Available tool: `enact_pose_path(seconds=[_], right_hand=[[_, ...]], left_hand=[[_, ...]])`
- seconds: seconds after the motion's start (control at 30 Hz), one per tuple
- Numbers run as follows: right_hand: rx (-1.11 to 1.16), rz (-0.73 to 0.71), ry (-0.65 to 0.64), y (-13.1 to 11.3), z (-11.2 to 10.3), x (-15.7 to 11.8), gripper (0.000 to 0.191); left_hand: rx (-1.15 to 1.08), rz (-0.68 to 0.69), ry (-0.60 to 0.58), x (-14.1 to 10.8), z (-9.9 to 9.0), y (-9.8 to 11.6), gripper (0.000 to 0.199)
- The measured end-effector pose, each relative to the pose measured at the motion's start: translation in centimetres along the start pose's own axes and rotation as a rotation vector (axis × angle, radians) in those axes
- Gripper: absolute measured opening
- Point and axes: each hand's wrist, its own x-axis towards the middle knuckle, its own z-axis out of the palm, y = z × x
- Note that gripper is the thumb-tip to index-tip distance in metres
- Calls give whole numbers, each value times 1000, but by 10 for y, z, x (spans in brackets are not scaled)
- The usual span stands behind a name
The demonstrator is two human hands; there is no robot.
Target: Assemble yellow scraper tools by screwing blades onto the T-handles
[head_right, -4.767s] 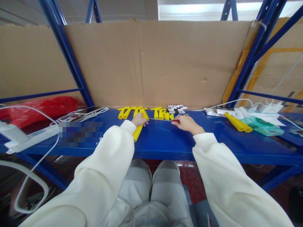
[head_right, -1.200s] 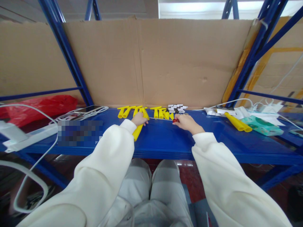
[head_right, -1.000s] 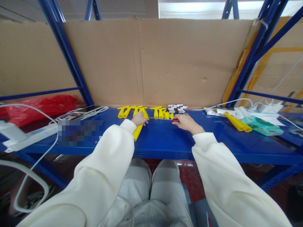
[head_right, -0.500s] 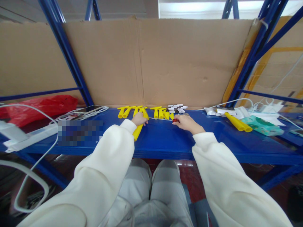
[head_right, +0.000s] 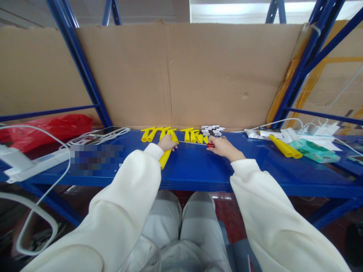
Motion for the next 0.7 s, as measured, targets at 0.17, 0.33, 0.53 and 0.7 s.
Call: enact_pose_path(seconds=[0.17, 0.33, 0.53, 0.7], right_hand=[[-44, 23, -27, -5, -6, -3, 12], [-45, 29, -48, -8, -8, -3, 15], [-21, 31, -66, -8, -6, -2, 16], [46, 1, -57, -1, -1, 1, 11]], left_hand=[[10, 7, -8, -2, -1, 1, 18], [35, 1, -2, -1, -1, 0, 17], [35, 0, -4, 1, 0, -1, 18], [30, 0, -10, 1, 0, -1, 17]])
